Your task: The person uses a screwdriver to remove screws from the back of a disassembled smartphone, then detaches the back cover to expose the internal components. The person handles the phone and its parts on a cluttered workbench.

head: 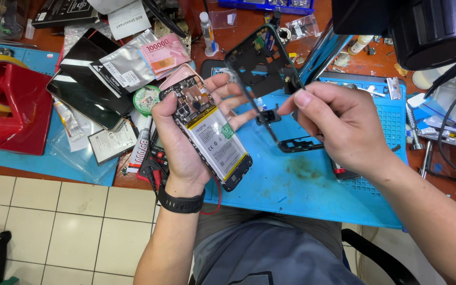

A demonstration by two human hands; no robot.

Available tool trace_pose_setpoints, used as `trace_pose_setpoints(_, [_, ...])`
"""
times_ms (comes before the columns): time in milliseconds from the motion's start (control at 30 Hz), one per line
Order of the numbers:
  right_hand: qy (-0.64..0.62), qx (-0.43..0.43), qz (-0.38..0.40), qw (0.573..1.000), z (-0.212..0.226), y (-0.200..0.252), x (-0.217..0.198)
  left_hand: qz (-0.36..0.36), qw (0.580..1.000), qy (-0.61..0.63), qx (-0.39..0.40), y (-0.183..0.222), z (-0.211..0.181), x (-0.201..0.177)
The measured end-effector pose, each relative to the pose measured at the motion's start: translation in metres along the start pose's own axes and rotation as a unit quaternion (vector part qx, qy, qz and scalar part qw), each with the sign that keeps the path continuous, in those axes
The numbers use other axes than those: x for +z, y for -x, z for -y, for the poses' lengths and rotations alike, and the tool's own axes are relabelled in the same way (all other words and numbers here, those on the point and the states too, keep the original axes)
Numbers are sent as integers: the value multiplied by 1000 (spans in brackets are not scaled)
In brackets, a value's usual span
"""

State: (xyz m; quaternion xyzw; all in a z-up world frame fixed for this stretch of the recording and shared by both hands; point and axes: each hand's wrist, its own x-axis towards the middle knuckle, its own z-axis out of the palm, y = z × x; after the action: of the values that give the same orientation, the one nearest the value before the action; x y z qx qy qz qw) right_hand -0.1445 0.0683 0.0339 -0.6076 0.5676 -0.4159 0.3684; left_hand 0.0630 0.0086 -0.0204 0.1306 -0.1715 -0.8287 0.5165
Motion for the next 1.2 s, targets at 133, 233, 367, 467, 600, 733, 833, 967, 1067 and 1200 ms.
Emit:
trace_pose_setpoints(133, [16, -45, 1, 999, -8, 7, -4, 26, 1000, -7, 9, 12, -11, -6])
trace_pose_setpoints(233, [-2, -61, 19, 998, -10, 10, -4, -2, 999, -33, 18, 21, -19, -7])
trace_pose_setpoints(367, [118, -73, 17, 990, -12, 11, 4, 47, 998, 9, 40, 31, -27, -13])
trace_pose_setpoints(467, [223, -170, 16, 960, -24, 7, 12, 53, 996, 13, 67, 39, -34, -17])
trace_pose_setpoints(600, [407, -307, 13, 860, -52, -1, 25, 57, 994, 19, 87, 46, -41, -21])
trace_pose_setpoints(733, [519, -394, 34, 758, -57, -12, 40, 57, 993, 23, 97, 52, -43, -16])
trace_pose_setpoints(833, [546, -423, 36, 722, -60, -13, 47, 67, 995, 50, 56, 52, -38, -17])
trace_pose_setpoints(967, [515, -354, 42, 780, -51, -8, 42, 64, 995, 51, 58, 48, -28, -8])
trace_pose_setpoints(1067, [431, -276, 13, 859, -33, 8, 29, 82, 995, 57, 27, 47, -16, -5])
trace_pose_setpoints(1200, [202, -103, -61, 972, -11, 37, 14, 78, 995, 41, -37, 47, 5, 7])
